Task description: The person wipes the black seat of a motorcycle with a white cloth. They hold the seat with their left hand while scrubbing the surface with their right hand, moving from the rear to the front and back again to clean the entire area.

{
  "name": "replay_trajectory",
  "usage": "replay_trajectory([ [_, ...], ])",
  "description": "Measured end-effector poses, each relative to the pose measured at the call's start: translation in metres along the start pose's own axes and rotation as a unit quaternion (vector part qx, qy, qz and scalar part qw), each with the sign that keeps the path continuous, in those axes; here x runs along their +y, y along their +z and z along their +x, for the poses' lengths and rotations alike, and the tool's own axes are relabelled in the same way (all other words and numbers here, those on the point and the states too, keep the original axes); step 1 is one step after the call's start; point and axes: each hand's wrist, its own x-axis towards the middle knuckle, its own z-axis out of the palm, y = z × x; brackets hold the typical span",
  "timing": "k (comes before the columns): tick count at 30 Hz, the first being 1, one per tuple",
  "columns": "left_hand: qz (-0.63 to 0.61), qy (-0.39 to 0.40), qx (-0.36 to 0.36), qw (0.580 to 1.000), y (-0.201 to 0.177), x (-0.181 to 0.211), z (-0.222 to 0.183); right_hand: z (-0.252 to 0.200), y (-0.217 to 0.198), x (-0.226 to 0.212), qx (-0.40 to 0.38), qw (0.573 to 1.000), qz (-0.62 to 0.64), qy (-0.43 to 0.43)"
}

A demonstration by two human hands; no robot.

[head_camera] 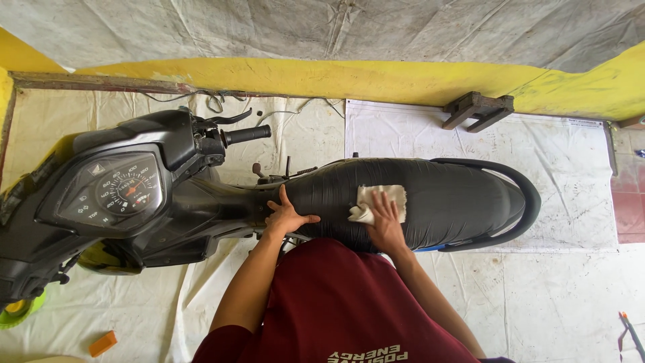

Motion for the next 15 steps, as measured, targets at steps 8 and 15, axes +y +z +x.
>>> replay_trajectory([
  [8,0.008,0.001,-0.004,1.0,0.003,-0.001,0.005,-0.003,-0.018,-0.012,0.01,0.998,0.066,-0.02],
  [15,0.002,0.004,-0.001,1.0,-0.001,0.0,0.001,-0.001,-0.02,-0.011,-0.006,0.997,0.081,0.008],
])
